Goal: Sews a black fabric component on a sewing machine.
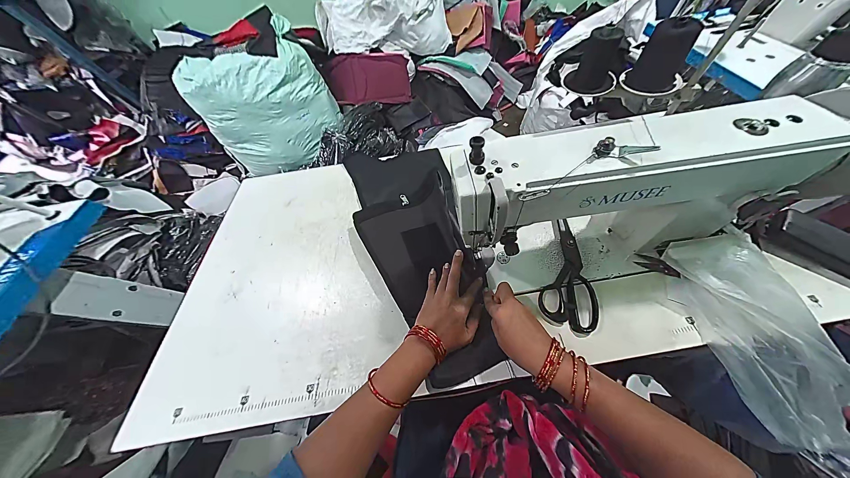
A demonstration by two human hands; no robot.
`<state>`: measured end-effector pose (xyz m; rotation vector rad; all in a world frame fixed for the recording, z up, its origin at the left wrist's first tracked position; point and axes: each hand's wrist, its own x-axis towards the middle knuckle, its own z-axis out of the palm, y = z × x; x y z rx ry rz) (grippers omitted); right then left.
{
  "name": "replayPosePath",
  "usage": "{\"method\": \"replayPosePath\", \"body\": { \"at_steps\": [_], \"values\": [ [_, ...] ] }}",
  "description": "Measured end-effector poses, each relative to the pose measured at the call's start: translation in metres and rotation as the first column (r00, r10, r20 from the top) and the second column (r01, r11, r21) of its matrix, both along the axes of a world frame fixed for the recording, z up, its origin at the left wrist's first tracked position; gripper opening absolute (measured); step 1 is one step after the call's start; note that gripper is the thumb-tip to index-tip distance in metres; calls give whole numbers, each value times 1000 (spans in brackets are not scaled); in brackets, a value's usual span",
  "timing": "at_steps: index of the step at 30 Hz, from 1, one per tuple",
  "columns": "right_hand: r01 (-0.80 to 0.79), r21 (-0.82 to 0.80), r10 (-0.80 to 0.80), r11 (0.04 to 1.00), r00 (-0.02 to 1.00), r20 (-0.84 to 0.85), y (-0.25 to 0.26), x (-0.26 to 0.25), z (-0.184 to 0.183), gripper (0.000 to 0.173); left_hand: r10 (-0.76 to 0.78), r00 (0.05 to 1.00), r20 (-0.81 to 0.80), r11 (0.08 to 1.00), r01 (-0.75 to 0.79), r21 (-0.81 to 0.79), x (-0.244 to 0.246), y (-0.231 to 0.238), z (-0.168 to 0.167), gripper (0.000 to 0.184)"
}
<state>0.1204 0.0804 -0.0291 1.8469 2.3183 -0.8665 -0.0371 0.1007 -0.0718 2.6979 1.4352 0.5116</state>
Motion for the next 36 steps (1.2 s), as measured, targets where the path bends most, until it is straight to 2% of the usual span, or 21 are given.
{"method": "replayPosePath", "body": {
  "at_steps": [5,14,19,21,26,31,36],
  "values": [
    [-9,5,9,1000,1000,2,-1,-1,-1,39,32,986,-162,981,-62,-186,3,2,18,51],
    [6,69,-7,998,1000,8,-2,-4,-4,40,14,1000,-7,993,-15,-116,-5,3,-1,54],
    [41,160,-37,986,999,-31,5,-4,-10,39,8,998,55,999,-5,-48,-5,13,-8,53],
    [61,231,-47,971,997,-67,9,-4,-16,38,7,998,68,998,-2,-68,-6,18,-8,53],
    [74,127,-63,989,994,-87,24,-4,-10,42,6,996,88,997,1,-82,-8,32,-7,52],
    [56,-16,-57,998,996,-66,40,-5,1,46,24,999,36,984,-17,-178,-8,42,1,51],
    [67,-13,-68,998,995,-73,40,-5,1,46,1,996,91,988,13,-153,-9,43,-1,51]
  ]
}}
